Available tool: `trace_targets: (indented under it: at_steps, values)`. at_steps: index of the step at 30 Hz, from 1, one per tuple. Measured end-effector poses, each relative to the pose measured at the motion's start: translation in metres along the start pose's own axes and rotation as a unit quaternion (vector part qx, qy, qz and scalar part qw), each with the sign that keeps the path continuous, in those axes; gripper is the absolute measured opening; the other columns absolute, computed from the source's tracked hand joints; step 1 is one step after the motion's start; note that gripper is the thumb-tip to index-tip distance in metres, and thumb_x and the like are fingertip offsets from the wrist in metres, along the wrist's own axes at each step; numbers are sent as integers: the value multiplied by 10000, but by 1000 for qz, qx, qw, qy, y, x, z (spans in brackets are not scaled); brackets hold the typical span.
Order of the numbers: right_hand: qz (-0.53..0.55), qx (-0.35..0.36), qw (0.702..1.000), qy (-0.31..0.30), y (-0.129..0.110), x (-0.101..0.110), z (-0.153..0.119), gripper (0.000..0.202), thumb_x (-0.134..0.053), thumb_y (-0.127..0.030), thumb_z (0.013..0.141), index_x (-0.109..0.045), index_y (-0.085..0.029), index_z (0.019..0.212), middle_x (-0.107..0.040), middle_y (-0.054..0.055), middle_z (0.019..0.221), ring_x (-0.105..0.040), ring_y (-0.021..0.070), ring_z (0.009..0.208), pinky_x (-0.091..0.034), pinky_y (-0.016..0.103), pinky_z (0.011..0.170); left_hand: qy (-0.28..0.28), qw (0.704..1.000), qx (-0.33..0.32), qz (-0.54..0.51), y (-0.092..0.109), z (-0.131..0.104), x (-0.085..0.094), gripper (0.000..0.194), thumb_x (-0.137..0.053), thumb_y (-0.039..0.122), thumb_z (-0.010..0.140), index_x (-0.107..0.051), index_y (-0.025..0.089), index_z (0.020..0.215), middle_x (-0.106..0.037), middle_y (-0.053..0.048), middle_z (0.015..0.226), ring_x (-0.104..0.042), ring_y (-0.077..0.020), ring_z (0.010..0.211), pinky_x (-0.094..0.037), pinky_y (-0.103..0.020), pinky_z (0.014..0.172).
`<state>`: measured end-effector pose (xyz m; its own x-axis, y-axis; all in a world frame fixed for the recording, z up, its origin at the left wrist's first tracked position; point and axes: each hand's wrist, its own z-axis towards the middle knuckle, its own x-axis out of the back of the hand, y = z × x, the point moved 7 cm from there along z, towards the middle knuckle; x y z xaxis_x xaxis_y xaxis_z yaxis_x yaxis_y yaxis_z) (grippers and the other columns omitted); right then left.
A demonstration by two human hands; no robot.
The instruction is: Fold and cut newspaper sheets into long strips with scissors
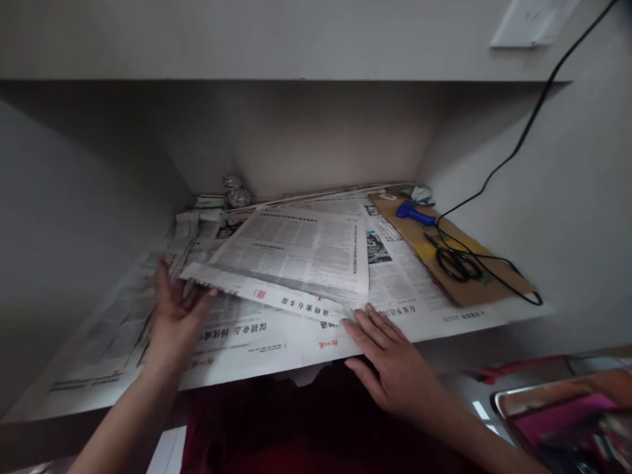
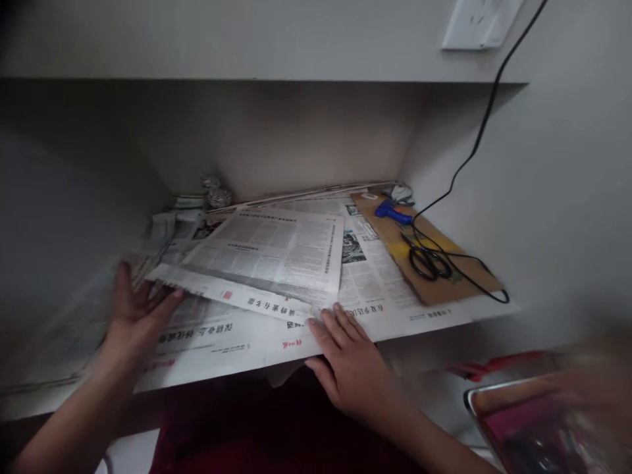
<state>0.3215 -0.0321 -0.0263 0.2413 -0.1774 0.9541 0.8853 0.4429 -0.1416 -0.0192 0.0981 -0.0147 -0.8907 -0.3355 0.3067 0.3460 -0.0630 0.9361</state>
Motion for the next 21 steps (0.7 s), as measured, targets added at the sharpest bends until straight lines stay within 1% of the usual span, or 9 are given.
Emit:
trace_targets:
  at_steps: [3, 5, 6, 8, 10, 12, 15, 18, 21]
  values:
    - [10, -1, 1000, -2, 2, 2, -3, 550, -541, -361, 1008, -507, -119, 1501, -496, 183, 1541, -365, 359, 1485, -408, 575, 1169, 40, 968, 118, -218, -3, -30, -17, 950, -716, 203, 835, -202, 424, 1603, -603, -21, 1444, -528, -279, 1383, -493, -486, 1116]
    - [21, -3, 1000, 4, 2, 4, -4, 546, -549, -379, 1005, -531, -112, 1481, -507, 187, 1530, -372, 364, 1481, -410, 578, 1166, 7, 945, 155, -289, 3, -50, -38, 726, -762, 220, 790, -529, 370, 1460, -631, -8, 1415, -544, -286, 1362, -521, -443, 1098]
    - [29, -4, 1000, 10, 1, 5, -5, 540, -557, -387, 1001, -550, -112, 1465, -521, 183, 1520, -376, 365, 1479, -411, 577, 1164, -49, 934, 183, -302, 6, -61, -54, 575, -792, 247, 772, -664, 303, 1330, -609, -15, 1452, -540, -288, 1364, -515, -406, 1106]
    - [54, 8, 998, 24, -1, 9, -4, 515, -576, -395, 987, -594, -124, 1425, -561, 160, 1493, -391, 356, 1472, -412, 568, 1165, -138, 918, 224, -298, 14, -83, -83, 432, -831, 272, 743, -761, 233, 1167, -625, -43, 1445, -570, -270, 1331, -514, -336, 1092]
    - [92, 35, 995, 25, 1, 16, -3, 458, -584, -377, 978, -634, -165, 1381, -629, 113, 1433, -456, 317, 1438, -431, 528, 1160, -246, 884, 268, -293, 24, -104, -115, 488, -849, 298, 741, -747, 223, 1212, -693, -80, 1348, -636, -249, 1242, -528, -318, 1050]
    - [123, 29, 992, 20, 19, 29, 0, 390, -559, -357, 983, -669, -220, 1332, -708, 67, 1329, -586, 268, 1328, -490, 472, 1109, -315, 858, 294, -279, 32, -120, -138, 553, -859, 324, 742, -717, 230, 1268, -751, -88, 1220, -692, -220, 1121, -553, -301, 975]
    - [61, -157, 984, 60, 96, 65, 0, 389, -466, -405, 1006, -713, -224, 1246, -754, 108, 1217, -708, 298, 1121, -563, 474, 952, -311, 859, 296, -278, 38, -125, -153, 579, -876, 325, 728, -711, 217, 1272, -785, -70, 1025, -721, -166, 944, -559, -265, 895]
    - [-82, -308, 948, 13, 182, 96, -9, 480, -515, -460, 965, -675, -127, 1271, -708, 223, 1236, -662, 406, 1142, -519, 519, 915, -249, 875, 284, -302, 38, -123, -151, 585, -894, 304, 702, -714, 197, 1248, -771, -42, 882, -717, -146, 830, -565, -265, 842]
    - [-107, -358, 927, -45, 242, 106, -13, 414, -496, -410, 953, -689, -89, 1128, -723, 265, 1053, -678, 434, 988, -501, 511, 779, -201, 886, 272, -317, 36, -124, -146, 583, -910, 286, 674, -712, 199, 1215, -721, 2, 714, -709, -147, 758, -568, -270, 790]
